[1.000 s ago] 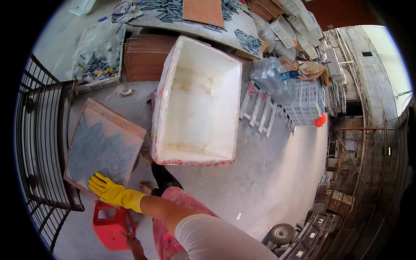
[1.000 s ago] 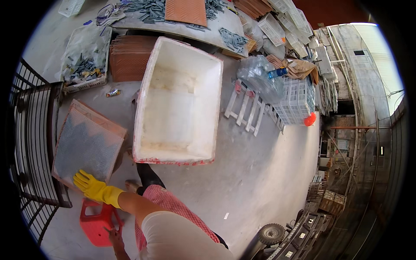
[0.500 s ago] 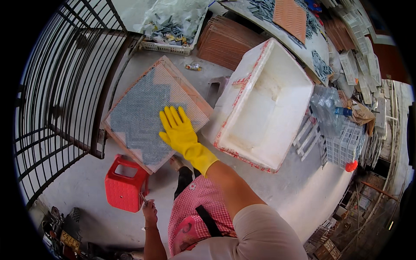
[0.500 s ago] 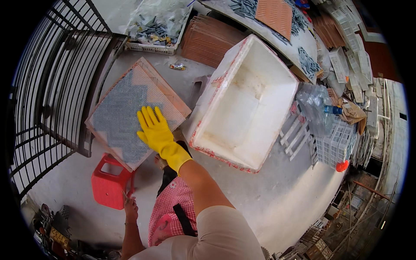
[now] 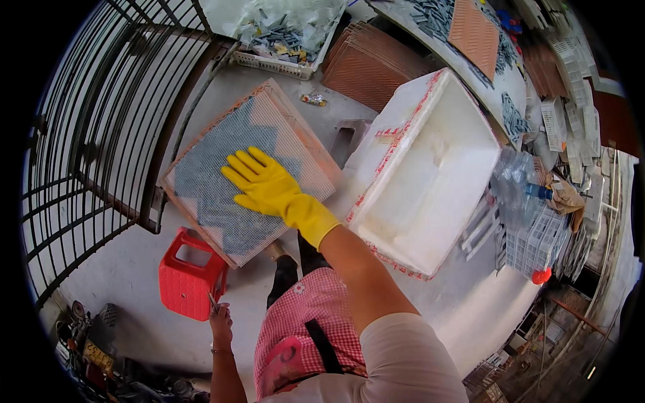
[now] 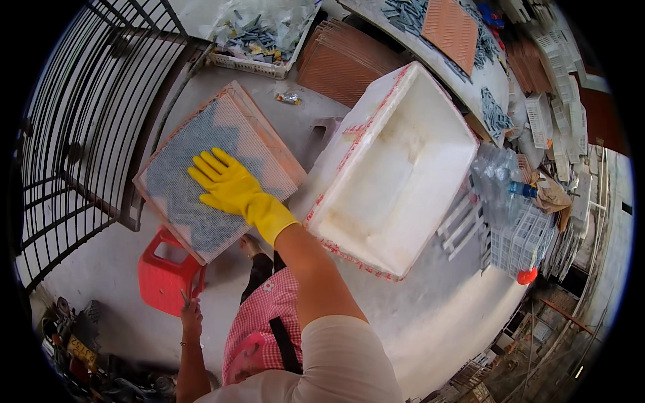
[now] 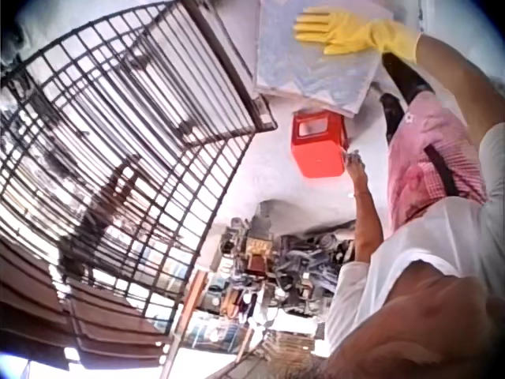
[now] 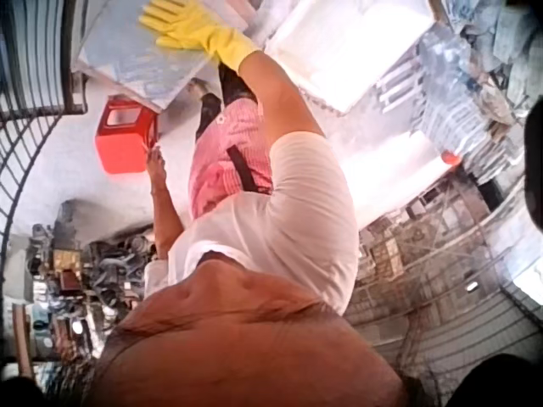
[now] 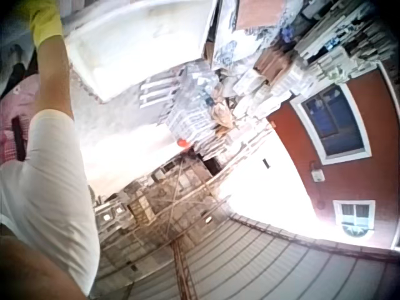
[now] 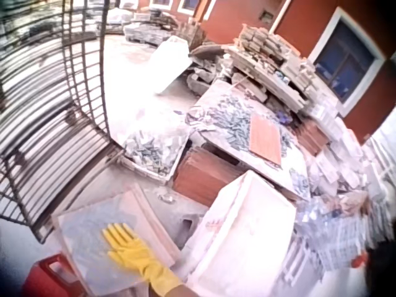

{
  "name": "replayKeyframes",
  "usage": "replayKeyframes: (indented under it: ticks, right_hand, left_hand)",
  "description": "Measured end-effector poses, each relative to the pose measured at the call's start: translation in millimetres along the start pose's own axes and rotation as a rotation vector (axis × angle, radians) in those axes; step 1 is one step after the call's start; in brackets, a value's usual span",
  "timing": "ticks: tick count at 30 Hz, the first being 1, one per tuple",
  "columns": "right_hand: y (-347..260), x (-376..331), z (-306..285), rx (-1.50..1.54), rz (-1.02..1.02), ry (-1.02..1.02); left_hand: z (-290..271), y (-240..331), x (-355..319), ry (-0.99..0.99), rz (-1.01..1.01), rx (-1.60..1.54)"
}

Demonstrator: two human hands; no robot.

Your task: The person wipes the surface of a patterned tile with a yellow-gloved hand, then places it on a metal rack. They repeat this process with additional tiles, retrieving them from a white container and wiping each one before stacking them on the rack.

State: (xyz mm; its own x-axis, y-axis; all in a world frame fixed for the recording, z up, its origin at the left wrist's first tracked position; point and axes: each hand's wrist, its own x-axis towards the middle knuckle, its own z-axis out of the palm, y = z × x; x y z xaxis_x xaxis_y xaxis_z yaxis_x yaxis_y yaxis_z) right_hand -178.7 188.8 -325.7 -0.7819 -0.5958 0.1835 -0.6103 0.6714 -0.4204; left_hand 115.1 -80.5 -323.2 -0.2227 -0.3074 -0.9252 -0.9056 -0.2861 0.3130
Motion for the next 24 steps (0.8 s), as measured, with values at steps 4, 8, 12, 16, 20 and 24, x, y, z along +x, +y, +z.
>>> replayKeyframes:
  ticks: [4,8,12,16,20,24]
  right_hand:
    - [28,-22,-24,-0.078,0.134,-0.016]
    - [-17,-47,-16,-0.163,0.527,0.059]
    - [-64,-77,7,-0.116,0.463,-0.039]
    - [-35,-55,4,-0.132,0.579,0.029]
    - [-15,-34,-3,-0.154,0.634,0.123]
    - [-51,-70,2,-0.177,0.611,-0.012]
  left_hand:
    - [0,-12,7,-0.048,-0.010,-0.051]
    - [9,-29,4,-0.069,-0.034,-0.065]
    - [9,-26,1,-0.092,-0.039,-0.066]
    - [7,-5,0,-0.102,-0.006,-0.020]
    - [-3,-1,15,-0.051,-0.011,-0.020]
    - [-10,-16,12,-0.068,-0.016,-0.001]
